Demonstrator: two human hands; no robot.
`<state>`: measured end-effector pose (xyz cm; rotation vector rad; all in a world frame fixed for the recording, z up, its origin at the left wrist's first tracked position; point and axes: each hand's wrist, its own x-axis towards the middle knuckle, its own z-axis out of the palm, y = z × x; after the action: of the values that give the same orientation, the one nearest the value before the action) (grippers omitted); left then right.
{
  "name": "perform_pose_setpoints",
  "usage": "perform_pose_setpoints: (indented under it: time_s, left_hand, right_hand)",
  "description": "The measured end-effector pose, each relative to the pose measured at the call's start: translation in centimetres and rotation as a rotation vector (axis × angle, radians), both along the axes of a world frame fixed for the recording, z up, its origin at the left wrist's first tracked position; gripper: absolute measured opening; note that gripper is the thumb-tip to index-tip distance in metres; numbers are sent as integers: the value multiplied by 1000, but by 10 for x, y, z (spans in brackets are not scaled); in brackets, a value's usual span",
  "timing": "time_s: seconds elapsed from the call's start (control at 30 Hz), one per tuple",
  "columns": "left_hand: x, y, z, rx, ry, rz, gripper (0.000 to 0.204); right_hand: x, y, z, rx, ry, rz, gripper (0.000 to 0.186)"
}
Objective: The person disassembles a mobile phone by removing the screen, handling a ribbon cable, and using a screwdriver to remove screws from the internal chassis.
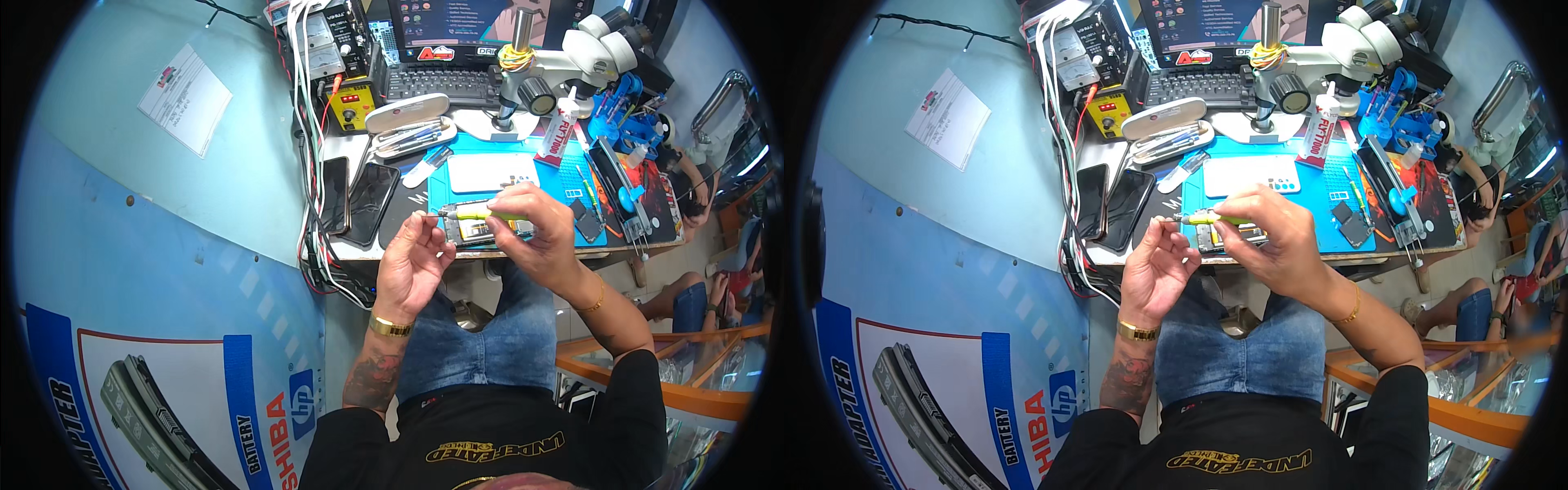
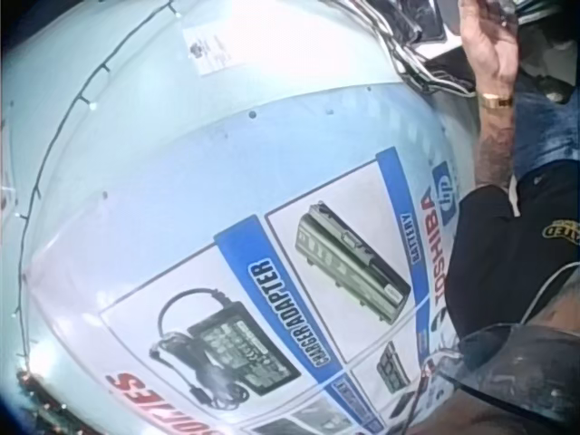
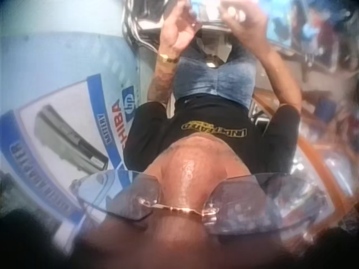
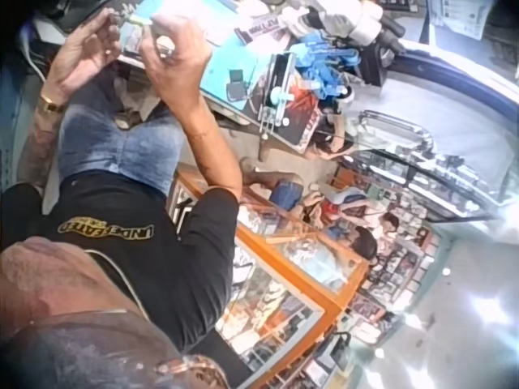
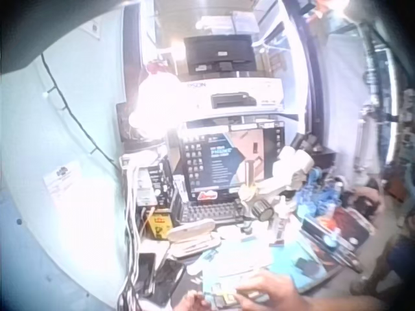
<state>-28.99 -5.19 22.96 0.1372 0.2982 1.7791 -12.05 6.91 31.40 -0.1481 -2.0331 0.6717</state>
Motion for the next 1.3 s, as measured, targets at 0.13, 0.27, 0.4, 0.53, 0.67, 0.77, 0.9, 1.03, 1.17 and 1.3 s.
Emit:
perform_pose_setpoints:
  time_s: [0.13, 0.27, 0.4, 0.53, 0.67, 0.77, 0.9, 1.03, 1.17, 1.3]
  left_hand:
    - [4, 0, 0, -24, 30, 30, 13]
    - [7, 0, 1, -48, 103, 74, 17]
    - [15, 0, 4, -119, 302, 167, 20]
    - [14, 1, 4, -265, 1422, 602, 28]
    - [1, 11, -8, -233, 2222, 647, 40]
    - [-2, 13, -14, -256, 2285, 530, 42]
    - [-1, 14, -15, -261, 2363, 507, 44]
    - [0, 13, -15, -246, 2378, 550, 45]
    - [-2, 11, -16, -248, 2376, 559, 46]
    - [1, 15, -17, -237, 2393, 556, 47]
  right_hand:
    - [3, 1, 1, 62, -49, 9, 27]
    - [6, 7, 1, 197, -84, 100, 31]
    - [9, 9, 3, 172, -115, -10, 35]
    - [9, 16, 16, 66, -263, -39, 37]
    - [1, 26, 10, 91, -454, -23, 37]
    - [-3, 29, 5, 111, -470, -28, 37]
    - [-5, 34, 2, 145, -479, -25, 35]
    - [-9, 35, -2, 148, -477, 2, 37]
    - [-13, 33, -1, 163, -519, 3, 35]
    - [-17, 34, 6, 156, -570, 38, 31]
